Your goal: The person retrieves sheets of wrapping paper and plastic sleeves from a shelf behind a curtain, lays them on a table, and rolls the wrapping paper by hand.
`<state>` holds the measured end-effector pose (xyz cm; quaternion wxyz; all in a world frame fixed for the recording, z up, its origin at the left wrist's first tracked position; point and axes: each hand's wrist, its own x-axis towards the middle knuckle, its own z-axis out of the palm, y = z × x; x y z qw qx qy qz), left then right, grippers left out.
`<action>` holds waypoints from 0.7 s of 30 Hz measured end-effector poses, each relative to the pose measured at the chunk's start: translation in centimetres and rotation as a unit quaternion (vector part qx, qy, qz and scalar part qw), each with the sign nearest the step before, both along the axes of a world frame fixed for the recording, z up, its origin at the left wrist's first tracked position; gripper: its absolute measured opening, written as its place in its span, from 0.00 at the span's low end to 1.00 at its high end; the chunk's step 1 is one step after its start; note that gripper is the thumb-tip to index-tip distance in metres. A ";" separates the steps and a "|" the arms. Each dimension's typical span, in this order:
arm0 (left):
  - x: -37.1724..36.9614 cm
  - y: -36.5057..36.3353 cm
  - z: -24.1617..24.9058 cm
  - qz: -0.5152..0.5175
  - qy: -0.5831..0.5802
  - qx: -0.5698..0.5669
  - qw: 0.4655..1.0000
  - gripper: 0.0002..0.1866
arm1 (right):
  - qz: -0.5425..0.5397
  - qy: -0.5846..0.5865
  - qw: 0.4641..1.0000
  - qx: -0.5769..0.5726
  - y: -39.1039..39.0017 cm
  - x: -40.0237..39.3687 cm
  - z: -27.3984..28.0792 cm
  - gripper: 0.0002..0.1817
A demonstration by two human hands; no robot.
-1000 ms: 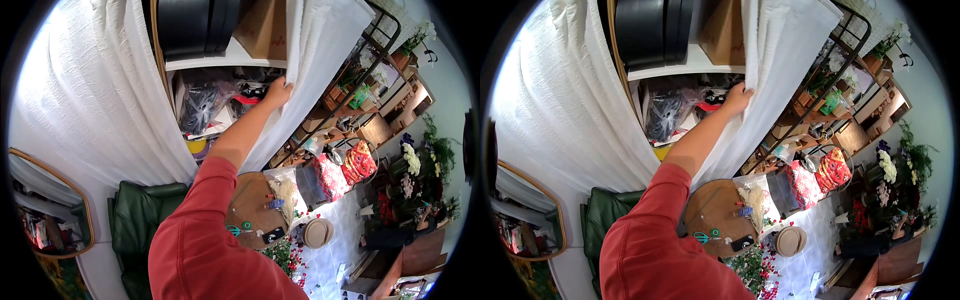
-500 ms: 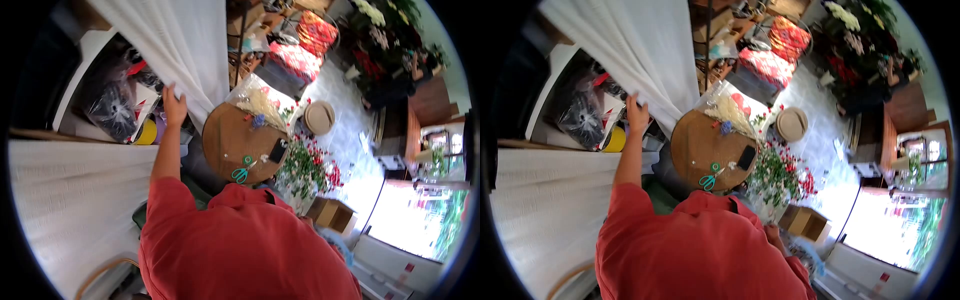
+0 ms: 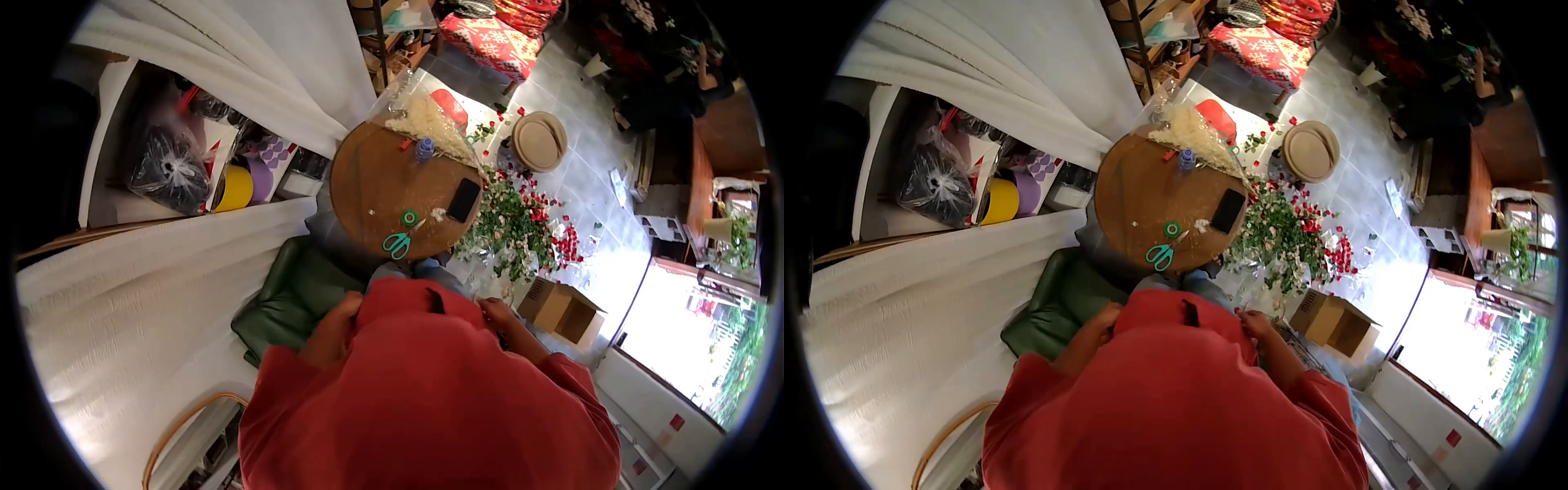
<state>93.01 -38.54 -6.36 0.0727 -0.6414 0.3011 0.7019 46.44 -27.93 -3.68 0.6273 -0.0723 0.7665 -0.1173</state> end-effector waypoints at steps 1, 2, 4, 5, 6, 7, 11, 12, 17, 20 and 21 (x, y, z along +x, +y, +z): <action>0.3 -0.6 0.4 -0.156 -0.006 -0.063 0.986 0.30 | 0.005 -0.006 1.000 -0.004 -2.0 0.1 -0.9 0.23; 0.3 -0.2 1.2 -0.153 -0.013 -0.065 0.986 0.30 | 0.147 -0.036 0.988 0.011 -3.6 0.2 -1.9 0.25; 0.4 3.0 3.7 -0.123 -0.123 -0.133 0.976 0.21 | 0.287 -0.073 0.955 0.028 -4.2 0.0 -4.7 0.26; 1.1 4.0 4.7 -0.125 -0.130 -0.128 0.975 0.21 | 0.405 -0.043 0.913 -0.037 -3.4 0.5 -8.4 0.28; 2.1 4.8 5.8 -0.119 -0.110 -0.139 0.977 0.18 | 0.511 -0.012 0.854 -0.102 -2.2 1.2 -10.4 0.30; 2.8 5.2 7.1 -0.113 -0.089 -0.154 0.978 0.16 | 0.525 -0.003 0.843 -0.118 -2.1 1.7 -10.0 0.30; 1.7 4.7 15.7 -0.085 -0.045 -0.084 0.992 0.14 | 0.511 0.076 0.835 -0.189 -1.6 3.3 -9.2 0.22; 1.1 4.0 17.4 -0.095 -0.039 -0.068 0.992 0.14 | 0.425 0.072 0.870 -0.238 -1.3 3.5 -8.7 0.20; 1.4 0.4 16.1 -0.132 0.004 -0.084 0.988 0.13 | 0.277 0.123 0.921 -0.244 -0.5 4.5 -6.4 0.14; 2.3 -4.3 13.2 -0.231 0.041 -0.092 0.968 0.12 | 0.289 0.152 0.923 -0.201 0.4 5.6 -5.4 0.19; 3.4 -5.3 10.5 -0.359 0.070 -0.061 0.929 0.12 | 0.328 0.133 0.919 -0.173 0.7 6.1 -3.3 0.22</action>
